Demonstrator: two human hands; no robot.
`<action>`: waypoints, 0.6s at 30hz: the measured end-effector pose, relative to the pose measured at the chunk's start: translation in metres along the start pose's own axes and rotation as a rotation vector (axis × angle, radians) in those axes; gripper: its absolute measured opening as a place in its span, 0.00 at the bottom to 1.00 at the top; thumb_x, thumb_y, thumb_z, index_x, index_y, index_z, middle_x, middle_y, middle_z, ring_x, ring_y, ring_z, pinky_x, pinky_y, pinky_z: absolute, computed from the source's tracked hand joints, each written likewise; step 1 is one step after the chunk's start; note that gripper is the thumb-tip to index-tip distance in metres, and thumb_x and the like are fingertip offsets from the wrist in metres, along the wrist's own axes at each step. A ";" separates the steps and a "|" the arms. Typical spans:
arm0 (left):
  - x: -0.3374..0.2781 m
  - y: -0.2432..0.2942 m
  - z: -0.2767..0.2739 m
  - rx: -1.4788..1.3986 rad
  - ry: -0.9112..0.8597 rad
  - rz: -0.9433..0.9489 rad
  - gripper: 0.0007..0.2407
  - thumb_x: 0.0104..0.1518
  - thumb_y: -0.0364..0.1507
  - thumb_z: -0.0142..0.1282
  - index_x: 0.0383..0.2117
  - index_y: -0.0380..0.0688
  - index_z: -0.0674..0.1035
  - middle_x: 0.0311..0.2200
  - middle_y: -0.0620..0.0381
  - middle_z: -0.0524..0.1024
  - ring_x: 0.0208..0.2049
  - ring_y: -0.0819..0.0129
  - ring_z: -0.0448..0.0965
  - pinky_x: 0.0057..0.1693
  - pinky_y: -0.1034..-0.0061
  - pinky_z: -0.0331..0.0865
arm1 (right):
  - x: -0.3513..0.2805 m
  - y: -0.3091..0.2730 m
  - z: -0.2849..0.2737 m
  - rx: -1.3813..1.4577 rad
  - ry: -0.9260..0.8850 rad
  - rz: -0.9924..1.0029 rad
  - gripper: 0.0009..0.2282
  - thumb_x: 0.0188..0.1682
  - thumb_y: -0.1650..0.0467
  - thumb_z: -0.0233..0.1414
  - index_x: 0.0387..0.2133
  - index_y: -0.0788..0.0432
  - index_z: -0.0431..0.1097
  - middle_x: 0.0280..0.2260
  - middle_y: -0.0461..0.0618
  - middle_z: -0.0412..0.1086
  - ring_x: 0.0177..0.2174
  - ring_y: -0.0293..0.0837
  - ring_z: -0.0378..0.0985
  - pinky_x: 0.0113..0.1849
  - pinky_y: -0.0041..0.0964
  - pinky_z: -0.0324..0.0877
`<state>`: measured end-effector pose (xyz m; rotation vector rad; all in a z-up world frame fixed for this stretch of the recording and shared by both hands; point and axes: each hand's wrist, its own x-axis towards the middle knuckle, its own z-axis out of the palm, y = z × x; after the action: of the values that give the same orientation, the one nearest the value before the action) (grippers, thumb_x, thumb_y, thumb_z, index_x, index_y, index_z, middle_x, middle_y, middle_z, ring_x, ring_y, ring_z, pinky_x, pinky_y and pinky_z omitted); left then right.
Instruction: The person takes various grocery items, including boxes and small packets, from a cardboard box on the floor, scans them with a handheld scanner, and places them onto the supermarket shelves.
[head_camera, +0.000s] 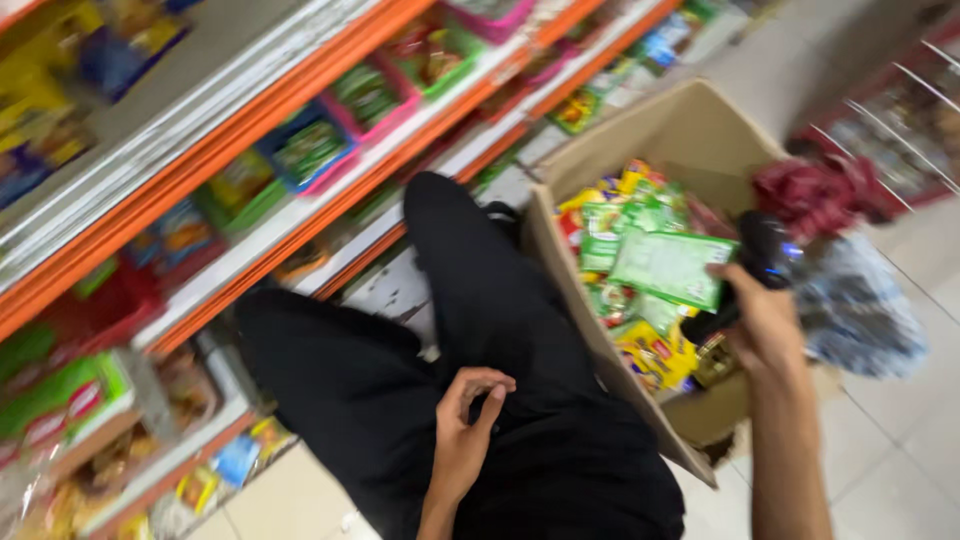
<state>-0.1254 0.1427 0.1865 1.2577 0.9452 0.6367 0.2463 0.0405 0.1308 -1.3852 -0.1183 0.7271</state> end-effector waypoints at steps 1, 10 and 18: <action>0.001 -0.005 -0.008 -0.009 0.043 0.002 0.03 0.61 0.23 0.56 0.37 0.39 0.80 0.36 0.54 0.83 0.43 0.67 0.83 0.56 0.73 0.73 | -0.006 -0.015 0.013 0.098 -0.101 -0.018 0.13 0.48 0.82 0.59 0.35 0.57 0.62 0.33 0.42 0.60 0.36 0.42 0.67 0.38 0.41 0.66; 0.001 0.027 -0.052 -0.219 0.146 0.231 0.10 0.64 0.26 0.55 0.49 0.37 0.75 0.47 0.49 0.78 0.52 0.64 0.78 0.61 0.68 0.70 | -0.061 -0.098 0.190 0.022 -0.507 0.145 0.28 0.36 0.85 0.54 0.53 0.55 0.65 0.45 0.47 0.72 0.49 0.48 0.75 0.53 0.48 0.71; 0.104 0.044 -0.078 -0.468 0.404 0.316 0.25 0.66 0.31 0.53 0.68 0.37 0.61 0.58 0.53 0.70 0.60 0.66 0.69 0.65 0.67 0.63 | -0.057 -0.016 0.335 -0.193 -0.901 0.531 0.16 0.41 0.82 0.58 0.43 0.60 0.70 0.40 0.48 0.74 0.42 0.43 0.79 0.44 0.39 0.74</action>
<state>-0.1377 0.2791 0.2015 0.8736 0.8575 1.3156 0.0459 0.2945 0.2368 -1.1771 -0.5505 1.7937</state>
